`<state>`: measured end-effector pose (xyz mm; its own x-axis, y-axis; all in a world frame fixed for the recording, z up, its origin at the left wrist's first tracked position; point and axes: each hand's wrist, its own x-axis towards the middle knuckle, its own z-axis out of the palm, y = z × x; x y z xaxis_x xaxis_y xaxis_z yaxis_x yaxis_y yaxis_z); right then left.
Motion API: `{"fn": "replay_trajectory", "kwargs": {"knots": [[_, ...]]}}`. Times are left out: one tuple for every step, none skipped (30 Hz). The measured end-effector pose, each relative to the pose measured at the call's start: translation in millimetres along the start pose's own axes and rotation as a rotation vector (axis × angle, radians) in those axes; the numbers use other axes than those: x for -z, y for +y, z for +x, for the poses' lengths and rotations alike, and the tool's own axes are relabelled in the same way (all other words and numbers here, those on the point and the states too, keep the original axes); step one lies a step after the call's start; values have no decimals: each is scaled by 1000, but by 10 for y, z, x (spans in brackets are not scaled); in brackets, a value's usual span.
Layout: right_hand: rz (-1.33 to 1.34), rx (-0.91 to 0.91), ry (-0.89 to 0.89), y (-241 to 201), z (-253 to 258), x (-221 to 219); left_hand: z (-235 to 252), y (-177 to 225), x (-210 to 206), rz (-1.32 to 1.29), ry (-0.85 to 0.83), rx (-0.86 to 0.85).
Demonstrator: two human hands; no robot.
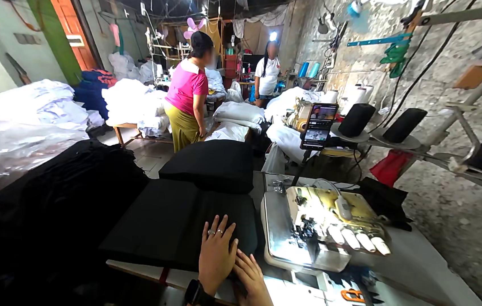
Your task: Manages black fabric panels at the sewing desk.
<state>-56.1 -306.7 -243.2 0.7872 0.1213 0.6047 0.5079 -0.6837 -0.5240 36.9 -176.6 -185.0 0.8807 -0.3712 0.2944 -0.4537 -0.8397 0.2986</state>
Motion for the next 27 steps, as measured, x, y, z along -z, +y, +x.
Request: {"fn": "replay_trajectory", "kwargs": {"knots": [[-1, 1, 0, 0, 1, -1, 1, 0, 4, -5, -5, 3], [-1, 3, 0, -1, 2, 0, 1, 1, 5, -9, -6, 4], [-1, 4, 2, -1, 3, 2, 0, 3, 4, -12, -4, 5], [-1, 4, 3, -1, 2, 3, -1, 3, 2, -12, -3, 6], [-2, 4, 3, -1, 2, 3, -1, 3, 5, -12, -7, 6], [-3, 4, 3, -2, 3, 3, 1, 2, 11, -10, -12, 6], [-5, 4, 2, -3, 5, 3, 2, 1, 16, -8, -19, 6], [-5, 4, 1, -4, 7, 4, 2, 1, 19, -7, -25, 7], [-6, 5, 1, -5, 7, 6, 1, 1, 17, -10, -25, 6], [-7, 6, 0, -5, 8, 8, 0, 1, 13, -12, -21, 4], [-4, 6, 1, -4, 7, 4, 0, 0, 11, -13, -16, 3], [0, 4, 3, -4, 7, 1, 1, 0, 15, -13, -17, 3], [1, 4, 6, -2, 5, -3, 2, 0, 14, -11, -16, 3], [0, 5, 5, 0, 3, -2, 2, 2, 9, -8, -15, 4], [-4, 6, 4, 0, 3, 2, 2, 4, 5, -7, -12, 5], [-5, 6, 2, -3, 5, 5, 2, 4, 4, -6, -13, 6], [-6, 4, 0, -9, 9, 10, 2, 4, 6, -6, -16, 8], [-3, 1, -2, -14, 11, 12, 0, 3, 7, -7, -17, 9], [0, -3, -3, -15, 10, 11, -1, 4, 12, -7, -21, 9], [3, -5, -2, -14, 8, 9, -2, 6, 16, -5, -21, 7], [3, -4, 0, -10, 6, 8, 0, 7, 20, -3, -24, 6], [0, -2, 0, -8, 3, 7, 1, 8, 21, -1, -24, 5], [0, 0, -3, -5, 2, 8, 2, 7, 22, 0, -24, 4], [1, 0, -3, -3, 2, 5, 3, 6, 25, 1, -25, 5], [2, -2, -2, -3, 1, 3, 3, 6, 27, 0, -27, 6], [4, -4, -3, -3, 0, 2, 2, 6, 25, -2, -27, 7], [6, -4, -4, -1, -1, 2, 2, 6, 21, -2, -27, 7]]}}
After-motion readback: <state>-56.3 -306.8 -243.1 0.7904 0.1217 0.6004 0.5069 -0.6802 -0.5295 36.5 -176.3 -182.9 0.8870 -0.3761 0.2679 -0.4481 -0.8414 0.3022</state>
